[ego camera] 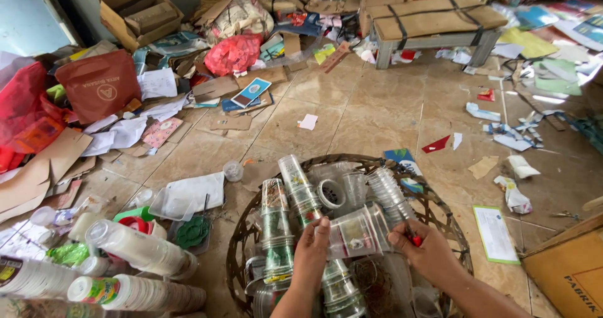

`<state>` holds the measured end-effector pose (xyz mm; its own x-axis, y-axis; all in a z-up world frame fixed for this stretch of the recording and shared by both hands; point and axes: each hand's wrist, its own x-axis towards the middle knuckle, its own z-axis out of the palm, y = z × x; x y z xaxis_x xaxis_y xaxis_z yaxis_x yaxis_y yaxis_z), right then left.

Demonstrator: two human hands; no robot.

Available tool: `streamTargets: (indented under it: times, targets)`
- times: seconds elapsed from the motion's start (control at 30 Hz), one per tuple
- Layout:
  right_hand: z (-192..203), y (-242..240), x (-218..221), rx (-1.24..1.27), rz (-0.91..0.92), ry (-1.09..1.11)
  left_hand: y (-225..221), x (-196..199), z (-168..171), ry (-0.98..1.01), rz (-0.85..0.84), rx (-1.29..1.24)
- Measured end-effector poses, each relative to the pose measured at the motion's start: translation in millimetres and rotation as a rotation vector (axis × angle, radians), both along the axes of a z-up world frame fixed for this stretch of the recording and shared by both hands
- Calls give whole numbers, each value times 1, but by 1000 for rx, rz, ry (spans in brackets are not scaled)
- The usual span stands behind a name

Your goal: Sorting and cutting plastic cups for recycling in a collection center.

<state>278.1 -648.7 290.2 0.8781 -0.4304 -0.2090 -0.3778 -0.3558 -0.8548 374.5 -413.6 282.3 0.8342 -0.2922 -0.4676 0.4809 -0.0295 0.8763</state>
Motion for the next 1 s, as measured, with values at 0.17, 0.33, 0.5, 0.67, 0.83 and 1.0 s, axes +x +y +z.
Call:
streamTargets:
  times: [0.17, 0.33, 0.5, 0.67, 0.83, 1.0]
  targets:
    - [-18, -35, 10, -144, -79, -31, 9, 15, -31, 23, 103, 90]
    - [-6, -80, 13, -82, -309, 120, 9, 14, -71, 197, 250, -25]
    - [-4, -88, 13, -30, -312, 202, -5, -1, -85, 290, 326, -44]
    - [-12, -89, 16, 37, -289, 122, -15, 0, -71, 165, 144, -155]
    - [10, -65, 11, -72, -92, 140, -11, 7, -53, 46, 121, -213]
    - [15, -31, -1, -155, 84, 112, -6, -2, -19, 209, -326, -164]
